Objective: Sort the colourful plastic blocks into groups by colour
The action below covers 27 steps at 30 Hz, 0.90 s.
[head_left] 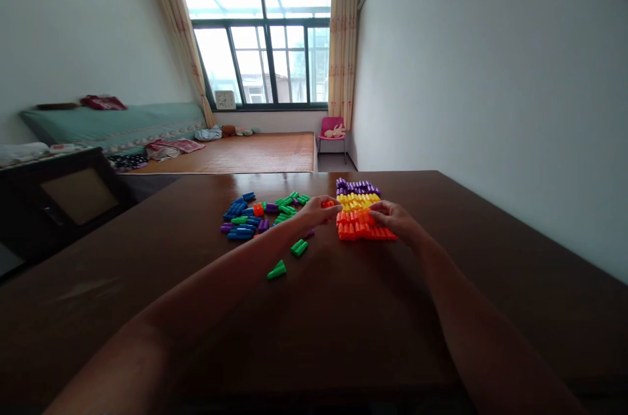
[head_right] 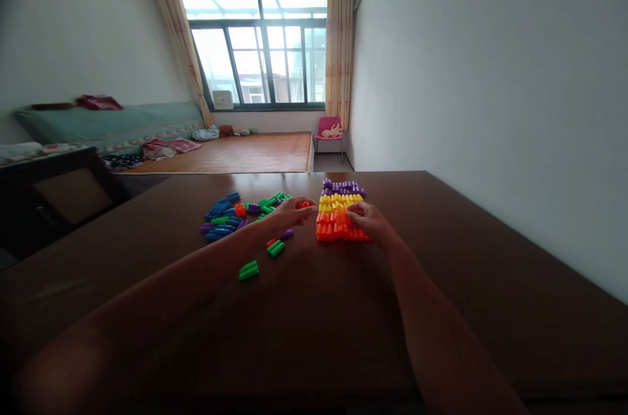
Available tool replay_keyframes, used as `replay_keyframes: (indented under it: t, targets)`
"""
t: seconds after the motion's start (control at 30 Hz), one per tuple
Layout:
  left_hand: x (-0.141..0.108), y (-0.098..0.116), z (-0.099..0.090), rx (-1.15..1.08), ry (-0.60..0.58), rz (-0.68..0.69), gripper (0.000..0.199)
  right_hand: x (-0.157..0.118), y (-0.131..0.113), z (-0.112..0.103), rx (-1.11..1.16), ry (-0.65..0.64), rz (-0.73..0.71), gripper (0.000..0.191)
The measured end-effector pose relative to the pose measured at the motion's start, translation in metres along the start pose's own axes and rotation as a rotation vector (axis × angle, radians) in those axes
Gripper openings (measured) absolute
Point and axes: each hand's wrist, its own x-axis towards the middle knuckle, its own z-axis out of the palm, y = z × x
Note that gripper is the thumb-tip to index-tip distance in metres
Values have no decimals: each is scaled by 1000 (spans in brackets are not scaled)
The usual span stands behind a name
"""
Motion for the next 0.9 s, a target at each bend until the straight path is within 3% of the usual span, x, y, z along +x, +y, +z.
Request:
replay_keyframes:
  t: [0.23, 0.37, 0.6, 0.9]
  targets:
    - [-6, -17, -20, 52, 13, -9, 41, 3, -3, 34, -275, 34, -186, 34]
    - [-4, -35, -27, 162, -70, -35, 38, 1, -6, 45, -372, 25, -256, 30]
    - [2, -49, -11, 322, -201, -39, 43, -2, -11, 47, -614, 69, -260, 25]
    - [0, -48, -1, 508, -132, -3, 46, -6, -13, 42, -668, -26, -342, 29]
